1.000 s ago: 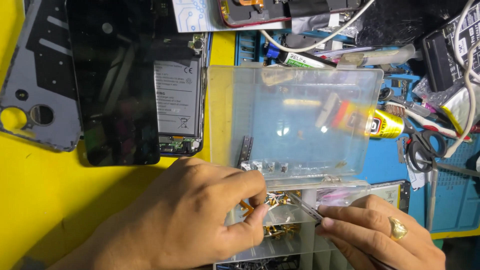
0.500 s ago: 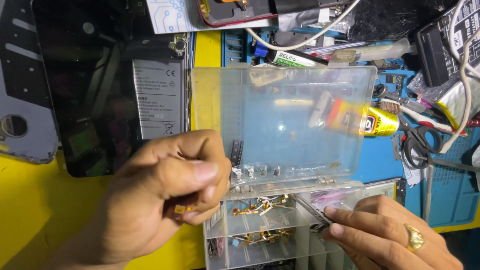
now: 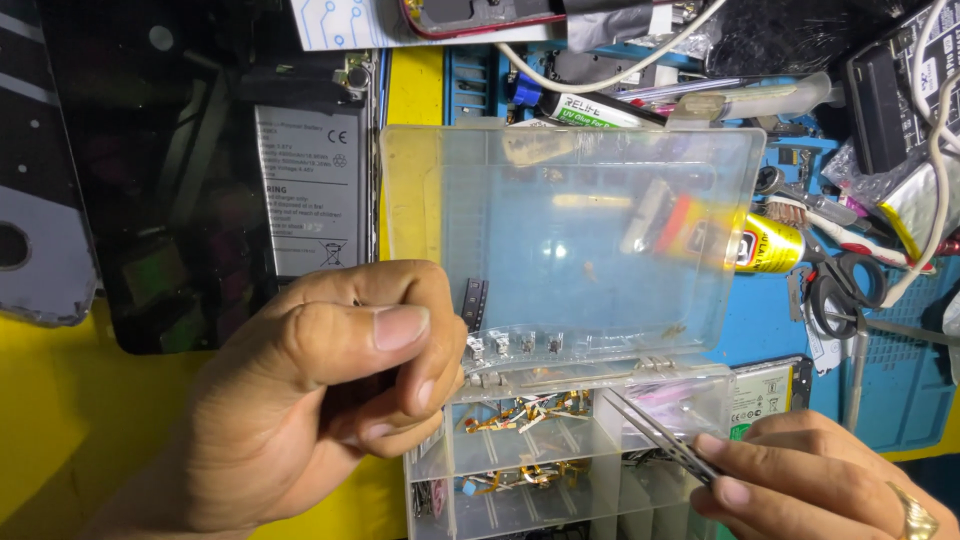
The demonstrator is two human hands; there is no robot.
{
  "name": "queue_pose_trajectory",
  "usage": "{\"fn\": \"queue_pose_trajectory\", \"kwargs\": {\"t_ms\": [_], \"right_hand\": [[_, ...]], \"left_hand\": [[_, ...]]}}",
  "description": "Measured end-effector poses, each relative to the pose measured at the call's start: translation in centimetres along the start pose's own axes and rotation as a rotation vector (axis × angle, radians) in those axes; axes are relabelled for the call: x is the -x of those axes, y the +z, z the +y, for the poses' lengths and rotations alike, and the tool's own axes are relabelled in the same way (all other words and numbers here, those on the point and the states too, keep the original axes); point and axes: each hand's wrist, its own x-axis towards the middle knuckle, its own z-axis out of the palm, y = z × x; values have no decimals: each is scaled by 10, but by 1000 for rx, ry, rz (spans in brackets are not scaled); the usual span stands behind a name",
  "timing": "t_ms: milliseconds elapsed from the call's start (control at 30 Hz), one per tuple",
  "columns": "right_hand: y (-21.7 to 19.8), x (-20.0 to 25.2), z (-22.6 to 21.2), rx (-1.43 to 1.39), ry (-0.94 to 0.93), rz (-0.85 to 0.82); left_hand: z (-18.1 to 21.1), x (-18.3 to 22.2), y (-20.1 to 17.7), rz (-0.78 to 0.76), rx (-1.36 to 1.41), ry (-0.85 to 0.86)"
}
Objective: Assembling internal components and battery into a mobile phone chassis using tweezers.
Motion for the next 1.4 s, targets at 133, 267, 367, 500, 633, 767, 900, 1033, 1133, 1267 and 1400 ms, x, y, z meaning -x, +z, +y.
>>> {"fn": "queue_pose_trajectory", "kwargs": {"t_ms": [133,267,367,500,633,767,900,1033,1133,1267,1400], "right_hand": [[4,7,5,-60,17,11],[1,-16,-13,-115,84,80],[3,-6,-8,-118,112,-3],[-1,-15,-23,-124,220,-11],[9,-36,-37,-159,257,150],[19,-60,-43,-247,186,272],[14,-85,-57,-169,295,291],[13,-61,-33,-195,241,164],[17,-42,-13,-192,169,73],[20,14,12,-187,201,-177],[11,-21,1,-194,73,34]], "left_hand": [[-1,0,0,45,-26,1],[-3,0,-3,81,-63,-14],[-4,0,-3,83,-71,-8],[-4,0,-4,77,-89,-18],[-3,0,-1,67,-96,9],[-3,1,0,84,-109,8],[-1,1,0,81,-129,5],[-1,2,-2,62,-109,-3],[-1,1,-2,61,-119,-9],[0,2,-1,55,-152,0],[0,2,-1,61,-161,-2]]}}
